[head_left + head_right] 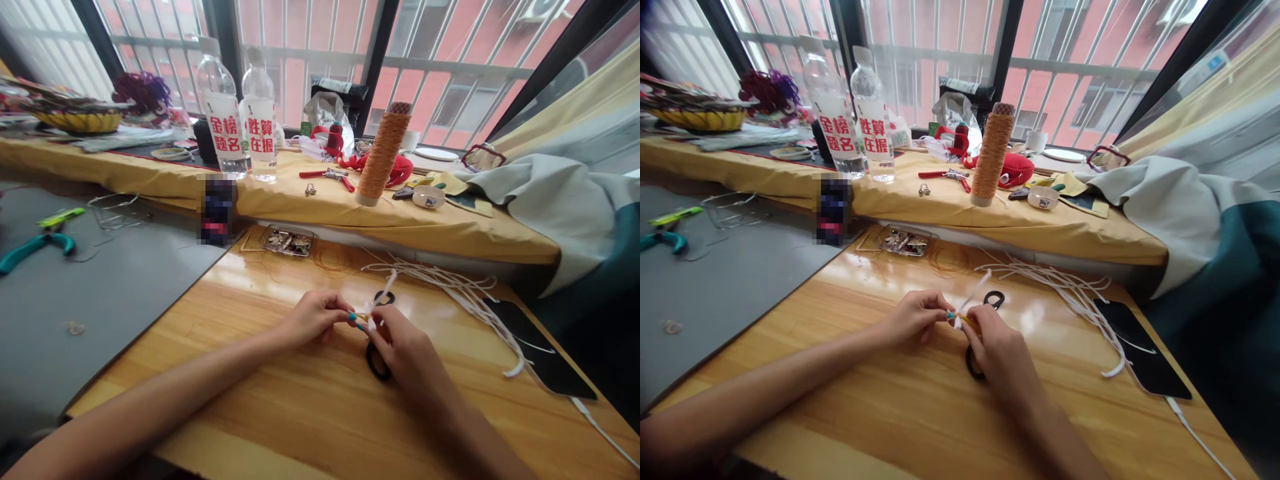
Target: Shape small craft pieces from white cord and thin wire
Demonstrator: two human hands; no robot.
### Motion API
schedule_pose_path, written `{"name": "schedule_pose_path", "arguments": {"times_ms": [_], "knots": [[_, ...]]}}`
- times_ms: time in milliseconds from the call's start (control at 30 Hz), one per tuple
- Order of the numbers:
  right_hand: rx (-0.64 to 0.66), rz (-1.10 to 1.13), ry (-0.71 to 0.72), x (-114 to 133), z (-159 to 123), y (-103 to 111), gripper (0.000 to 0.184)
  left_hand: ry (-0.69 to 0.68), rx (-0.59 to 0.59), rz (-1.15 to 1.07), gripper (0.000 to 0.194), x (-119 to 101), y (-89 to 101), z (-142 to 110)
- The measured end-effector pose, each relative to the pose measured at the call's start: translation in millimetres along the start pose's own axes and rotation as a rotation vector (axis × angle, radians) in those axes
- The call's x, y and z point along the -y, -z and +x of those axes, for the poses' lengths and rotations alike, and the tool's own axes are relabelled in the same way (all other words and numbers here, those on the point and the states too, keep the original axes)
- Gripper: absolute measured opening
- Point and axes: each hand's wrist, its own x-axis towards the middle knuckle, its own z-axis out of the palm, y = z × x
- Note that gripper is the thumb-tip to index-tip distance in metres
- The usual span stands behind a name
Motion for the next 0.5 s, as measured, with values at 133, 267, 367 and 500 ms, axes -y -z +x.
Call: {"name": "schedule_pose_path", "arguments": {"times_ms": [133,267,367,500], "knots": [[-0.15,-0.442,0.377,-6.3,-3.8,-5.2,0.016,0.012,0.015,-0.038,0.016,1.6,1.2,3.2],[-0.168,-0.573,0.458,-4.8,-3.6,-5.6,0.018,0.027,0.038,-0.061,0.02,1.5,2.5,4.4],[-0.151,-0.619,0.5,-3.8,-2.8,-6.6,0.023,0.024,0.057,-0.057,0.024,0.3,2.7,4.0],[-0.152,-0.613,0.46,-6.0,-3.0,-9.1,0.027,-0.009,0.06,-0.019,0.029,0.6,2.6,3.8]]}}
